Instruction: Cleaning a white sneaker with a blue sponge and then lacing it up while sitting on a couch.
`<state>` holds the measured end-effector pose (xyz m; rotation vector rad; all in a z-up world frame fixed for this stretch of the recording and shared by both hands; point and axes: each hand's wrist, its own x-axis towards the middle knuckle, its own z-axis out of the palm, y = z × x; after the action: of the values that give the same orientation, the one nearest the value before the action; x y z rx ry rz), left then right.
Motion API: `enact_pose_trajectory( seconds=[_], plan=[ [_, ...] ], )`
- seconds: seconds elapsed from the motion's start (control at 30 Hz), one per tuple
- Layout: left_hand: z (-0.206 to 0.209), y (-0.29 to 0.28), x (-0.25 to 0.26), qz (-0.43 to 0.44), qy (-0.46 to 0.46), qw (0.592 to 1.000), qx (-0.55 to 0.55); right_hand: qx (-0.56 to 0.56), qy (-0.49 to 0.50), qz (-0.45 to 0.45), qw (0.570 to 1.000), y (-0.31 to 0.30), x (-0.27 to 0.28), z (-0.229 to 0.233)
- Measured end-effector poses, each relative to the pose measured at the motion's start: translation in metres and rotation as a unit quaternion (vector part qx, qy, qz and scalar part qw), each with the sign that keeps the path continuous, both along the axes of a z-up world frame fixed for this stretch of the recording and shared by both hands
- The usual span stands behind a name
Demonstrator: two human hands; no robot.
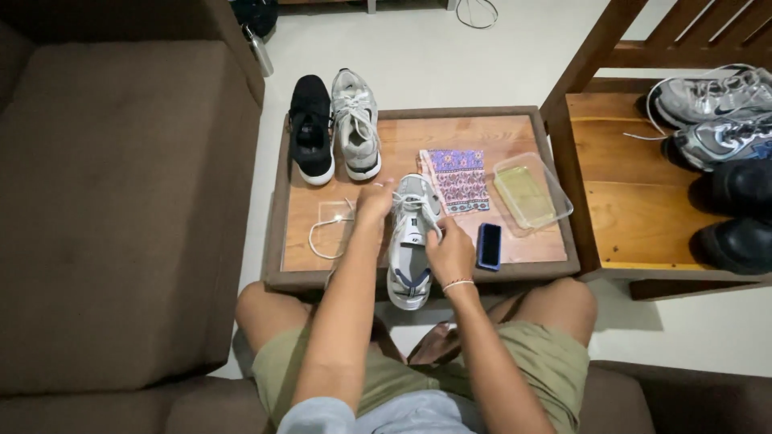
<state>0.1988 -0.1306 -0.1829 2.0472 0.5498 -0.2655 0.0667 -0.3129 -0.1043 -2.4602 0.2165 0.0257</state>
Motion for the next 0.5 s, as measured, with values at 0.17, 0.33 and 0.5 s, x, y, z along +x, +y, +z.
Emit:
enact_pose_trajectory(
  seconds=[0.17, 0.33, 0.5],
  plan=[
    [0.095, 0.014, -0.027, 0.122, -0.072, 0.990, -0.028, 0.024, 0.038, -0.031, 0.999, -0.006, 0.003, 0.014],
    [0.081, 0.116, 0.009, 0.350, -0.245, 0.830, -0.358, -0.050, 0.079, 0.035, 0.995, -0.009, 0.034, 0.000],
    [0.178, 0.153, -0.044, 0.359, -0.367, 0.777, -0.364, -0.145, 0.095, 0.070, 0.982, 0.003, 0.062, -0.007]
  ],
)
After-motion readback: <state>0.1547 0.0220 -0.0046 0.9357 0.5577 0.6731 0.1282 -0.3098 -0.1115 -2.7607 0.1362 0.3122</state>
